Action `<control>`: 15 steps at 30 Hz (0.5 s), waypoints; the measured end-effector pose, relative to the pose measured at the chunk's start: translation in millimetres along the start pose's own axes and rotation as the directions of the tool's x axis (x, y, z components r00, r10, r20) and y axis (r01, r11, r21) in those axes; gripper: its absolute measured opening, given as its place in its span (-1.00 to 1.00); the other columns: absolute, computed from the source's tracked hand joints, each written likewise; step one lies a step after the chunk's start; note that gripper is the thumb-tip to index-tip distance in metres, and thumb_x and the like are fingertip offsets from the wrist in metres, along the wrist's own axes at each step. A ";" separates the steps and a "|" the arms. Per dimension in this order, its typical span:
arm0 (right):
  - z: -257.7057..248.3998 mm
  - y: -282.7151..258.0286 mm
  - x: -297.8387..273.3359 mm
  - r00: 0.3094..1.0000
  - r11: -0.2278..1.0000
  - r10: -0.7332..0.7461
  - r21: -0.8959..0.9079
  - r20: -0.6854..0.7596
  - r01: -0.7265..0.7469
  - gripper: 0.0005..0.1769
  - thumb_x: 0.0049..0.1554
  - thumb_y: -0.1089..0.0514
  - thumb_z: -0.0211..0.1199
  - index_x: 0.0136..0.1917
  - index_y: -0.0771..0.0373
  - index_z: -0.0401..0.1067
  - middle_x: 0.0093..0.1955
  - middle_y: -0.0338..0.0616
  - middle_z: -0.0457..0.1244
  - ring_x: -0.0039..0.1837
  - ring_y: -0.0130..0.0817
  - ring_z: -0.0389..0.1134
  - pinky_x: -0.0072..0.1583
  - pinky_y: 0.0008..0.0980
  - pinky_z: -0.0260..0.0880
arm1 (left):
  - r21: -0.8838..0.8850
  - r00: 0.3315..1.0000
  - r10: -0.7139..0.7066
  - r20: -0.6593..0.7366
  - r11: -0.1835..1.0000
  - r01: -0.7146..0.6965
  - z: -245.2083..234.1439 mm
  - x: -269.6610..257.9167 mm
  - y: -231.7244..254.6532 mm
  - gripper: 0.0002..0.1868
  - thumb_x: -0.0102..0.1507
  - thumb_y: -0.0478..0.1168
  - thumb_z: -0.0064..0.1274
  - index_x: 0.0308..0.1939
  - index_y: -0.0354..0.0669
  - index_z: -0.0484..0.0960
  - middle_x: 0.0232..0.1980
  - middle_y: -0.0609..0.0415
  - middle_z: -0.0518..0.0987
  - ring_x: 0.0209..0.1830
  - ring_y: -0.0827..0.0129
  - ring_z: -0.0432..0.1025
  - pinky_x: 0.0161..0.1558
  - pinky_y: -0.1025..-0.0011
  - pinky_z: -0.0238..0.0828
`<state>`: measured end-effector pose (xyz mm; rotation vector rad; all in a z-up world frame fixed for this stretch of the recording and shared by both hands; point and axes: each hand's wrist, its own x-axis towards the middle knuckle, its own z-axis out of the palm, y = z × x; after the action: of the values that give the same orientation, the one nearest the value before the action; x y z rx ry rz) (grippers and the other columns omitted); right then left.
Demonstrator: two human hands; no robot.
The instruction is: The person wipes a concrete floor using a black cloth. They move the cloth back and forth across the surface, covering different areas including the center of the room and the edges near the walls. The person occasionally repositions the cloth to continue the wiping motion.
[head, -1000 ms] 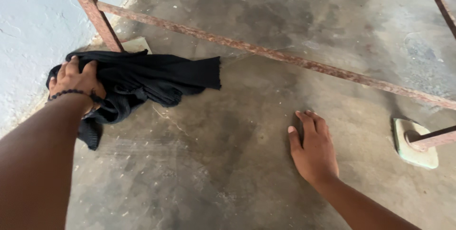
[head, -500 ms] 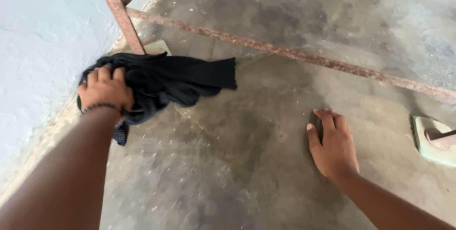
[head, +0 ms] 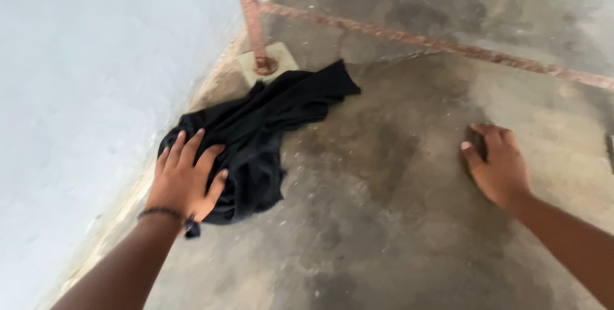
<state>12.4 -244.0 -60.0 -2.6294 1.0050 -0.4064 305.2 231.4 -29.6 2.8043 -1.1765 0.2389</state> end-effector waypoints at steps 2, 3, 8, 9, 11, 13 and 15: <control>0.4 0.7 -1.3 0.999 0.998 0.043 0.034 0.019 -0.043 -0.41 0.22 -0.08 0.18 0.47 0.11 0.30 0.47 0.13 0.13 0.42 0.13 0.21 0.41 -0.03 0.22 | 0.005 0.999 -0.031 0.036 0.999 0.031 -9.1 -30.4 -13.1 -0.42 0.22 0.12 -0.07 0.31 0.16 0.44 0.55 -0.10 0.18 0.58 -0.07 -0.04 0.45 -0.05 -0.07; 1.2 -1.1 -2.5 0.999 0.999 -0.025 0.022 -0.023 0.026 -0.38 0.21 -0.08 0.19 0.47 0.17 0.28 0.48 0.18 0.10 0.47 0.16 0.14 0.42 -0.01 0.18 | 0.008 0.998 -0.046 0.051 0.999 0.046 -12.7 -40.6 -19.5 -0.41 0.20 0.12 -0.06 0.31 0.18 0.43 0.54 -0.09 0.17 0.58 -0.06 -0.05 0.45 -0.04 -0.08; 11.8 -42.5 -34.3 0.972 0.971 -0.233 -0.063 -0.036 0.230 -0.24 0.25 -0.19 0.14 0.54 0.30 0.13 0.53 0.20 0.05 0.64 0.09 -0.03 0.63 0.12 -0.13 | 0.077 0.995 -0.090 0.049 0.993 0.086 -24.0 -84.8 -26.0 -0.37 0.20 0.10 -0.09 0.37 0.18 0.40 0.57 -0.12 0.15 0.60 -0.06 -0.03 0.47 -0.01 -0.04; 14.3 -56.9 -42.1 0.965 0.965 -0.261 -0.015 -0.016 0.261 -0.21 0.24 -0.21 0.14 0.54 0.29 0.12 0.58 0.22 0.00 0.66 0.11 -0.09 0.60 0.13 -0.16 | 0.109 0.991 -0.130 0.042 0.986 0.124 -23.7 -85.7 -21.7 -0.35 0.19 0.11 -0.09 0.39 0.19 0.39 0.58 -0.12 0.14 0.60 -0.05 -0.03 0.48 -0.01 -0.04; 17.5 -88.0 -57.3 0.949 0.947 -0.315 0.079 0.018 0.313 -0.17 0.20 -0.25 0.14 0.54 0.27 0.10 0.67 0.25 -0.10 0.70 0.13 -0.22 0.55 0.15 -0.22 | 0.153 0.978 -0.190 0.086 0.973 0.175 -25.1 -75.9 -16.2 -0.32 0.20 0.16 -0.10 0.42 0.22 0.35 0.58 -0.09 0.11 0.59 -0.02 -0.04 0.44 -0.05 -0.04; 16.7 -116.1 -60.9 0.963 0.946 -0.263 0.215 0.068 0.243 -0.15 0.18 -0.29 0.12 0.54 0.24 0.07 0.64 0.23 -0.13 0.69 0.10 -0.26 0.53 0.09 -0.20 | 0.176 0.958 -0.260 0.124 0.956 0.236 -25.5 -68.5 -3.9 -0.28 0.19 0.23 -0.12 0.45 0.27 0.30 0.60 -0.06 0.08 0.60 0.00 -0.05 0.43 -0.12 -0.04; 20.1 -141.3 -62.6 0.980 0.949 -0.173 0.284 0.101 0.138 -0.14 0.18 -0.30 0.11 0.55 0.22 0.05 0.63 0.20 -0.15 0.68 0.08 -0.29 0.53 0.05 -0.22 | 0.191 0.934 -0.325 0.148 0.936 0.296 -26.9 -56.7 8.4 -0.22 0.18 0.34 -0.16 0.48 0.33 0.26 0.63 -0.03 0.05 0.62 0.00 -0.06 0.44 -0.20 -0.05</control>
<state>59.3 -97.3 -35.9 -2.4523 0.6508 -0.3807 257.1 269.0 -13.1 3.1611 -0.7465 0.0643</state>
